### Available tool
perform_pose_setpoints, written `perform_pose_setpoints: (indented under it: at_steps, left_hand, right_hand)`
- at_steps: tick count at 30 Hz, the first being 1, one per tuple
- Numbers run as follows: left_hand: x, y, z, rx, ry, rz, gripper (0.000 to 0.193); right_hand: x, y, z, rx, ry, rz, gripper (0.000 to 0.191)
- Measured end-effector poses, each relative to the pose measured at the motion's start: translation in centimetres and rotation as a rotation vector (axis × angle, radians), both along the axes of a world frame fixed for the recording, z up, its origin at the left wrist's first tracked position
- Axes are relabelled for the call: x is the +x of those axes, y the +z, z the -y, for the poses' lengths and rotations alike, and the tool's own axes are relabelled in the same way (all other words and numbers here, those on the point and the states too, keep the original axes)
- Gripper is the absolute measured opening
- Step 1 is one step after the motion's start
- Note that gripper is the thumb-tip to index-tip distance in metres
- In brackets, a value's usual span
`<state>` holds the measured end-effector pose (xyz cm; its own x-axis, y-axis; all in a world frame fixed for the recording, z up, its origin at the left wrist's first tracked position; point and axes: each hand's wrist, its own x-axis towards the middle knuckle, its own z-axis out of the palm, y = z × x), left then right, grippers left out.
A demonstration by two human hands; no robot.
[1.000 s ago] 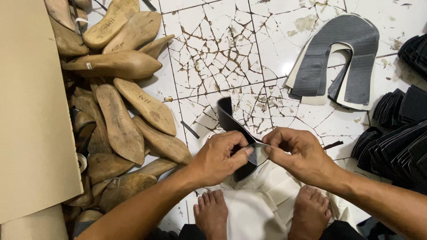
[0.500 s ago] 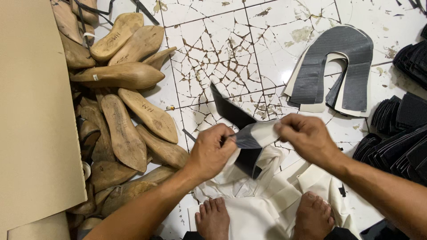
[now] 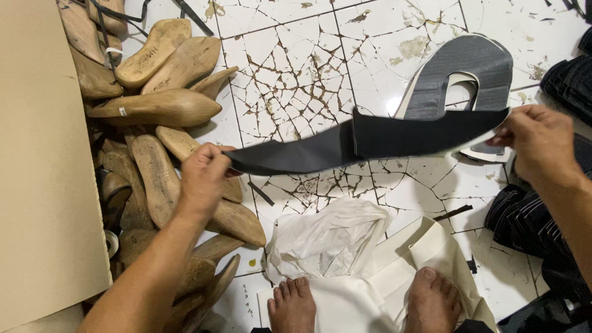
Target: The person sits on the floor and hand-sews a black shoe sole piece using a needle and thread. They repeatedly pull the thread through the material, stitch along the edge, and occasionally adjust the piece. Wooden shoe lasts and stacks of sole pieces are visible nearby.
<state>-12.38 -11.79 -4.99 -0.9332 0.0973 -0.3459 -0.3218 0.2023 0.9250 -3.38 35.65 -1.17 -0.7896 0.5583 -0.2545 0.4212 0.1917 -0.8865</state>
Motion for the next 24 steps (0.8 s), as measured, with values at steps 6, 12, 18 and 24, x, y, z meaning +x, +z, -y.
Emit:
perform_pose_setpoints:
  at_steps: [6, 12, 18, 24]
  left_hand:
    - [-1.9, 1.1, 1.1, 0.032, 0.094, -0.01, 0.015]
    - [-3.2, 2.2, 1.8, 0.193, 0.091, -0.132, 0.017]
    - [-2.1, 2.1, 0.1, 0.287, -0.03, -0.125, 0.029]
    - [-0.5, 0.5, -1.6, 0.075, -0.099, 0.062, 0.019]
  right_hand:
    - [-0.9, 1.8, -0.4, 0.167, 0.041, 0.025, 0.011]
    - [-2.2, 1.8, -0.7, 0.099, 0.016, -0.007, 0.009]
    - [-2.2, 2.5, -0.9, -0.1, 0.021, -0.219, 0.02]
    - [-0.8, 0.9, 0.1, -0.07, 0.085, -0.221, 0.031]
